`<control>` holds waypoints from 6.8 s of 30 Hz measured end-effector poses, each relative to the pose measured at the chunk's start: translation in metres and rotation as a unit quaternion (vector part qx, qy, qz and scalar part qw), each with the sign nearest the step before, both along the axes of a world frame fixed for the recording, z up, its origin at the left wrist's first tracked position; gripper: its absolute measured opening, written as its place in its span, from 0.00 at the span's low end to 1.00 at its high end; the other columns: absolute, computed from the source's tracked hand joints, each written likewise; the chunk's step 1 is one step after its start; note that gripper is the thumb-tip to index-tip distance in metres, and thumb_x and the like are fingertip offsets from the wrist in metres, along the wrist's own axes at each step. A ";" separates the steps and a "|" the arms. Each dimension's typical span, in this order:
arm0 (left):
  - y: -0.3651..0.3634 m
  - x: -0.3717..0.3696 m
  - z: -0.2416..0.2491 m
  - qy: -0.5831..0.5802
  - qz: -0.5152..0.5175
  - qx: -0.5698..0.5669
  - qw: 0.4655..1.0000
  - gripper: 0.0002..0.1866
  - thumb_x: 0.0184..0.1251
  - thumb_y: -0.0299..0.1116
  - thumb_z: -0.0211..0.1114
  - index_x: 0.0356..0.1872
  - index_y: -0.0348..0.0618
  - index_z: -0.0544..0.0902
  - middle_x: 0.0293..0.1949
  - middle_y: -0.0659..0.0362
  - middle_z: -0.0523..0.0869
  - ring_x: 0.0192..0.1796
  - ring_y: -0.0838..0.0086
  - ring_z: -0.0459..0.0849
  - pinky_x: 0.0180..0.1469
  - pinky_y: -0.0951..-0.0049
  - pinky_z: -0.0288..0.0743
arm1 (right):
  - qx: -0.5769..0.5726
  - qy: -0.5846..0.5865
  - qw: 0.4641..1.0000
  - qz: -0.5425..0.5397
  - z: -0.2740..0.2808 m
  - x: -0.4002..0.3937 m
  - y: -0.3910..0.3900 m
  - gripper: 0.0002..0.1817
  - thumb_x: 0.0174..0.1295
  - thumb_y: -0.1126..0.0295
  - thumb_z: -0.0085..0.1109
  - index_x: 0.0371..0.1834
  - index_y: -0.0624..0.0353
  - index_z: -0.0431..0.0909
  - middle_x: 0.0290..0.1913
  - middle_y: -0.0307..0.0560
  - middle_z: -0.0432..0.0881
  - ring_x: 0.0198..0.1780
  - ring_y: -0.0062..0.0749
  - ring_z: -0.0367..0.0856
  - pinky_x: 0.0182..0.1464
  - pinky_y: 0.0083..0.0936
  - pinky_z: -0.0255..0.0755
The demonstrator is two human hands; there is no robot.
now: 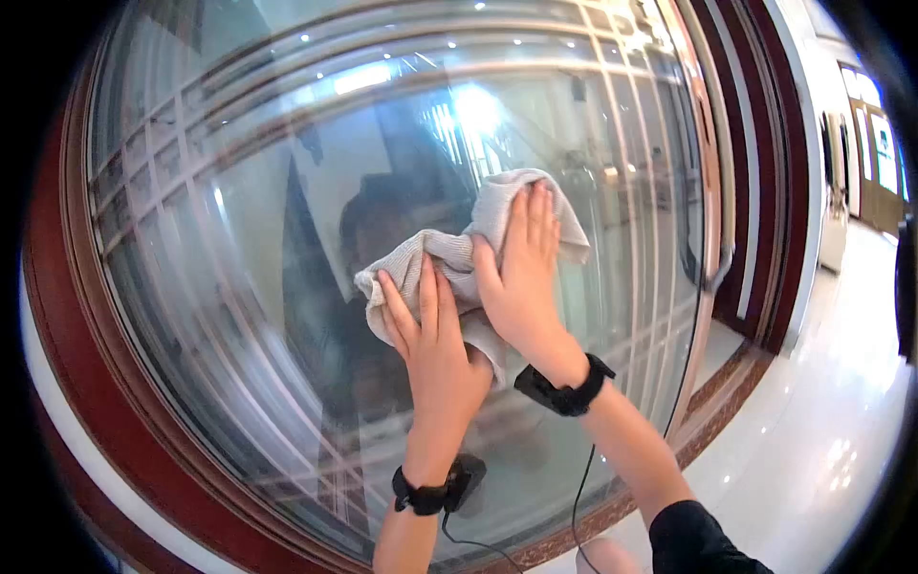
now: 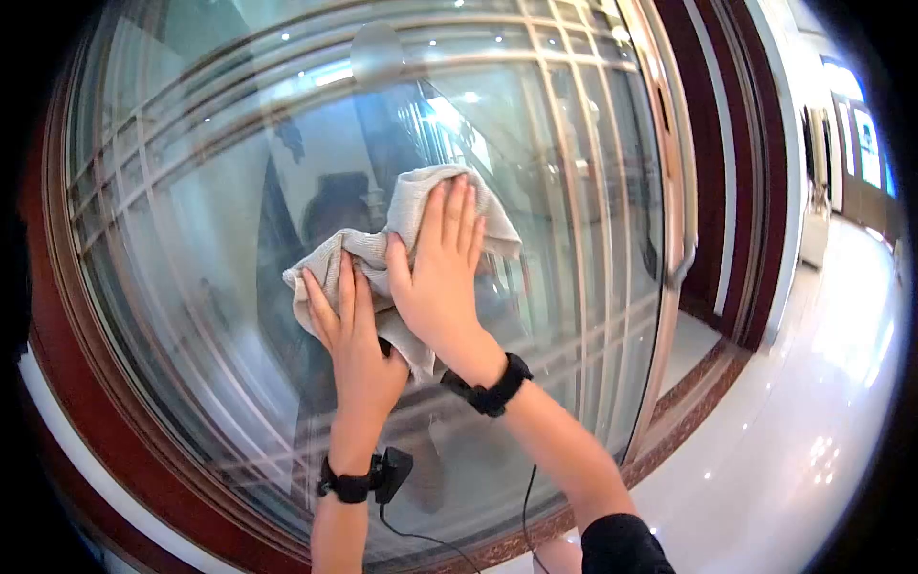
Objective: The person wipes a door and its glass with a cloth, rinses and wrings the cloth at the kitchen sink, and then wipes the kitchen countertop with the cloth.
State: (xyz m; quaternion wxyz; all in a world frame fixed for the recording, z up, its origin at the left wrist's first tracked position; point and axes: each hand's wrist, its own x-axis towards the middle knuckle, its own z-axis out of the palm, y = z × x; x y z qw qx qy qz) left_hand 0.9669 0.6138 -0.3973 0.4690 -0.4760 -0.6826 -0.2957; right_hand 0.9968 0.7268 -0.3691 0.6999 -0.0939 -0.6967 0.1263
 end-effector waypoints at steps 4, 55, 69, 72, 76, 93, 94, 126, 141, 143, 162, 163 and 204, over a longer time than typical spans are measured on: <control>-0.023 -0.005 0.077 -0.047 -0.011 -0.052 0.998 0.33 0.49 0.26 0.56 0.61 0.29 0.60 0.67 0.51 0.54 0.69 0.44 0.38 0.66 0.48 0.36 | -0.007 -0.023 1.000 0.017 0.079 -0.010 -0.008 0.41 0.59 0.56 0.47 0.66 0.74 0.39 0.68 0.69 0.35 0.71 0.56 0.29 0.68 0.45 0.26; 0.228 0.112 0.278 0.031 -0.026 -0.220 0.975 0.31 0.42 0.32 0.61 0.54 0.35 0.69 0.60 0.47 0.62 0.67 0.43 0.47 0.67 0.46 0.40 | 0.130 -0.272 0.942 -0.150 0.329 0.163 0.205 0.34 0.51 0.70 0.49 0.65 0.60 0.54 0.68 0.48 0.52 0.69 0.39 0.48 0.66 0.42 0.48; 0.196 0.139 0.075 -0.045 0.128 -0.284 0.949 0.23 0.52 0.28 0.54 0.54 0.45 0.73 0.58 0.62 0.68 0.67 0.56 0.54 0.66 0.52 0.50 | -0.011 -0.391 0.921 -0.002 0.117 0.178 0.219 0.38 0.53 0.57 0.53 0.60 0.74 0.54 0.66 0.67 0.49 0.68 0.60 0.44 0.66 0.47 0.45; 0.173 0.127 0.058 -0.070 0.148 -0.290 0.943 0.26 0.53 0.28 0.52 0.58 0.44 0.69 0.61 0.61 0.64 0.68 0.59 0.52 0.67 0.57 0.48 | 0.017 -0.360 0.932 0.018 0.102 0.163 0.207 0.39 0.52 0.56 0.54 0.60 0.75 0.54 0.65 0.70 0.50 0.66 0.65 0.45 0.65 0.50 0.45; 0.152 0.128 0.050 -0.147 0.184 -0.280 0.931 0.26 0.52 0.29 0.53 0.58 0.42 0.69 0.61 0.59 0.64 0.68 0.59 0.52 0.67 0.60 0.51 | 0.047 -0.385 0.918 0.084 0.090 0.145 0.187 0.40 0.52 0.55 0.56 0.59 0.76 0.54 0.63 0.74 0.49 0.66 0.68 0.44 0.63 0.54 0.46; -0.091 0.036 0.057 -0.309 0.310 -0.126 0.890 0.29 0.46 0.28 0.58 0.55 0.33 0.66 0.59 0.45 0.61 0.66 0.46 0.52 0.65 0.54 0.50 | 0.316 -0.453 0.794 0.255 0.150 -0.003 -0.083 0.35 0.52 0.58 0.54 0.65 0.53 0.56 0.66 0.39 0.58 0.62 0.29 0.62 0.50 0.30 0.68; -0.100 0.029 0.040 -0.323 0.305 -0.072 0.893 0.30 0.47 0.26 0.58 0.57 0.34 0.65 0.60 0.46 0.60 0.66 0.47 0.53 0.64 0.54 0.52 | 0.315 -0.462 0.789 0.255 0.139 -0.010 -0.101 0.36 0.52 0.59 0.54 0.66 0.53 0.55 0.67 0.39 0.57 0.62 0.28 0.61 0.50 0.30 0.68; -0.531 0.116 0.238 -0.271 0.454 0.304 0.792 0.11 0.46 0.14 0.60 0.33 0.36 0.75 0.36 0.51 0.78 0.41 0.59 0.77 0.45 0.68 0.70 | 0.066 -0.347 0.641 0.682 0.192 -0.018 -0.500 0.44 0.49 0.59 0.60 0.61 0.78 0.48 0.62 0.86 0.32 0.65 0.74 0.35 0.63 0.58 0.27; -0.584 -0.010 0.304 -0.043 0.415 0.359 0.835 0.13 0.45 0.33 0.63 0.16 0.45 0.66 0.33 0.56 0.69 0.38 0.67 0.69 0.39 0.70 0.62 | 0.027 -0.281 0.796 0.535 0.238 -0.029 -0.527 0.32 0.47 0.51 0.62 0.46 0.67 0.71 0.53 0.68 0.65 0.58 0.60 0.61 0.62 0.52 0.48; -0.596 -0.025 0.296 -0.006 0.377 0.345 0.860 0.15 0.47 0.37 0.62 0.15 0.46 0.65 0.32 0.56 0.69 0.37 0.67 0.69 0.39 0.69 0.62 | 0.040 -0.199 0.883 0.422 0.285 -0.033 -0.548 0.33 0.48 0.50 0.60 0.52 0.63 0.66 0.60 0.73 0.52 0.62 0.68 0.49 0.62 0.59 0.40; -0.776 -0.080 0.269 -0.325 -0.045 0.165 0.930 0.04 0.41 0.18 0.48 0.21 0.31 0.70 0.27 0.50 0.72 0.31 0.64 0.72 0.36 0.72 0.66 | -0.094 -0.286 0.950 0.078 0.279 -0.021 -0.749 0.47 0.53 0.57 0.57 0.60 0.84 0.40 0.61 0.85 0.42 0.62 0.78 0.46 0.61 0.57 0.43; -0.784 -0.082 0.259 -0.348 -0.065 0.154 0.923 0.05 0.42 0.17 0.48 0.22 0.31 0.71 0.27 0.51 0.73 0.31 0.66 0.73 0.34 0.74 0.66 | -0.094 -0.290 0.950 0.062 0.275 -0.023 -0.757 0.47 0.53 0.58 0.57 0.60 0.84 0.40 0.61 0.85 0.43 0.62 0.78 0.46 0.62 0.56 0.44; -0.765 -0.028 0.135 -0.453 -0.118 0.036 0.883 0.30 0.56 0.23 0.57 0.61 0.32 0.58 0.56 0.41 0.67 0.58 0.50 0.67 0.58 0.63 0.61 | -0.223 -0.310 0.922 0.063 0.123 -0.015 -0.751 0.28 0.47 0.59 0.64 0.43 0.68 0.63 0.39 0.62 0.71 0.41 0.57 0.72 0.40 0.40 0.67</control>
